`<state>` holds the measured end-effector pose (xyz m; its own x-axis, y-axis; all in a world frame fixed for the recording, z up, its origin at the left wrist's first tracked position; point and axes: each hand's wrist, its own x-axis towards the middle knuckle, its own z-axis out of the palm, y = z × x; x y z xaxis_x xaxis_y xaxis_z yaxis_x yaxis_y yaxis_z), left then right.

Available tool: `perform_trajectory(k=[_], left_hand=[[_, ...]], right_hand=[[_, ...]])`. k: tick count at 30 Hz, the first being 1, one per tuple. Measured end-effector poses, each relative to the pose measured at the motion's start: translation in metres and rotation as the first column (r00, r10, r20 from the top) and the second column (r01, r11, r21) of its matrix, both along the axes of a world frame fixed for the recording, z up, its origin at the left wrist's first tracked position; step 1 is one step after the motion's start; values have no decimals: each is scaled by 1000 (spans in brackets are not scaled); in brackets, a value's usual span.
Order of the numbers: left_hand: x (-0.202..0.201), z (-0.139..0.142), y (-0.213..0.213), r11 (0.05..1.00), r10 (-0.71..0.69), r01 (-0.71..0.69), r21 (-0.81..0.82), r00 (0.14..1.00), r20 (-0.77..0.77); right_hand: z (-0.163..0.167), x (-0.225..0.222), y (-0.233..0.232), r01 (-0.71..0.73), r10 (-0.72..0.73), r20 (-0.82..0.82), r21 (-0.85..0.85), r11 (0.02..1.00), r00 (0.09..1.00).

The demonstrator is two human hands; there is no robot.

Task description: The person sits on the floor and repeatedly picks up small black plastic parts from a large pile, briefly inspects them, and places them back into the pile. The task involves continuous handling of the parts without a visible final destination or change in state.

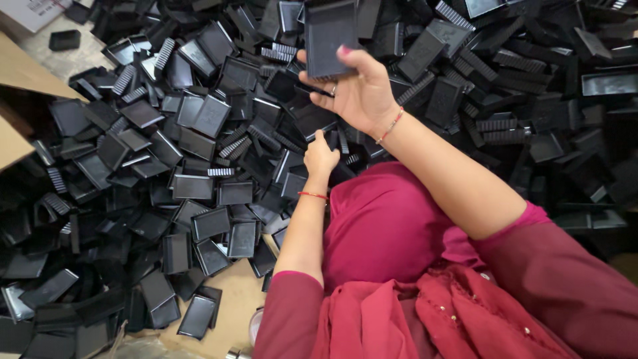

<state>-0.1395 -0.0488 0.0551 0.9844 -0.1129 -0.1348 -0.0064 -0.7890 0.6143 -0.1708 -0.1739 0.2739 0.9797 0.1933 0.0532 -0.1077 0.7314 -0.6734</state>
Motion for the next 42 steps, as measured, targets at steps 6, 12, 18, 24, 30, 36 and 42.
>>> perform_trajectory(k=[6,12,18,24,30,36,42], left_hand=[[25,24,41,739,277,-238,-630,960,-37],[31,79,65,-389,-134,-179,-904,982,-136],[5,122,38,-467,-63,-33,-884,998,-4],[-15,152,55,-405,-68,12,-914,997,44],[-15,161,70,-431,-31,49,-901,997,69],[-13,150,70,-272,91,142,-952,988,121],[-17,149,66,-163,140,168,-972,979,146]], right_hand=[[-14,17,2,251,-265,-14,-280,927,964],[-28,13,16,435,-133,423,-780,449,896],[-15,-16,37,595,127,606,-795,115,785],[6,-25,39,590,30,648,-710,384,761],[8,-29,40,683,179,710,-704,194,681],[16,-36,41,710,260,719,-689,146,644],[21,-39,33,690,214,727,-687,229,653]])
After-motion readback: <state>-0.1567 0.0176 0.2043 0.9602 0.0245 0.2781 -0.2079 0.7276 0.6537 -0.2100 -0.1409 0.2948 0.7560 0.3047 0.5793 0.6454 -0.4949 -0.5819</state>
